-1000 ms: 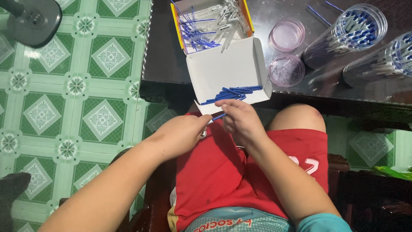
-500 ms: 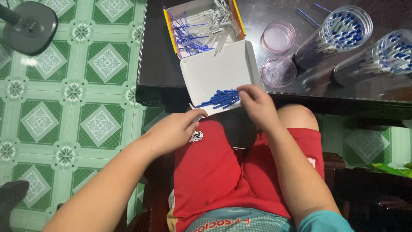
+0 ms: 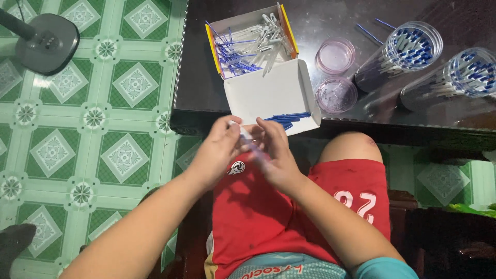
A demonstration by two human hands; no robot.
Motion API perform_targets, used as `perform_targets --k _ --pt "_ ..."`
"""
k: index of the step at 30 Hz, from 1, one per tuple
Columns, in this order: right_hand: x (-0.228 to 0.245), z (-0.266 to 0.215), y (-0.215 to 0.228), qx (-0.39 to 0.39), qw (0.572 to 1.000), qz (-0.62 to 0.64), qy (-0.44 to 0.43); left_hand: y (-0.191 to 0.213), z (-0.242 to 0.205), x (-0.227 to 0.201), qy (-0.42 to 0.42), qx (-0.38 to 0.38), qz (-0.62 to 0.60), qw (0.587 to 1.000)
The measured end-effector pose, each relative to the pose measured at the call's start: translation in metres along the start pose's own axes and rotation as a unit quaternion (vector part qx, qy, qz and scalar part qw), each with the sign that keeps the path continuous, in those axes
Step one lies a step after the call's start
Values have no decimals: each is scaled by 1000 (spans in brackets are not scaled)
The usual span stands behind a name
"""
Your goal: Assembling pens by manually joining bodies and caps from a storage box.
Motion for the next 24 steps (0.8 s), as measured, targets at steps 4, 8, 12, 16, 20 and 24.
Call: perform_targets --k 4,8,12,16,20,24 --pt "17 16 13 -9 1000 28 6 -8 -5 1 -11 15 124 992" --pt "-13 6 7 -2 957 255 -135 -3 -1 12 77 12 129 989" --pt "-28 5 4 -63 881 421 -208 -6 -3 -11 73 30 256 963" --pt "-34 4 3 -67 838 473 -265 -1 0 -24 26 41 434 900" --pt "-65 -2 8 -96 757 559 -324 -4 0 -41 -56 64 573 815" --pt "-78 -3 29 -123 748 569 -320 -2 -2 -39 -64 91 626 772"
Point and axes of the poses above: each hand's wrist, its own z-axis towards the middle knuckle, its own y-axis out of the back of the hand, x = y × z, the point moved 5 cm from there along z, towards the middle knuckle, and after that the axes turned 5 degrees about -y, right-handed, at the moved point
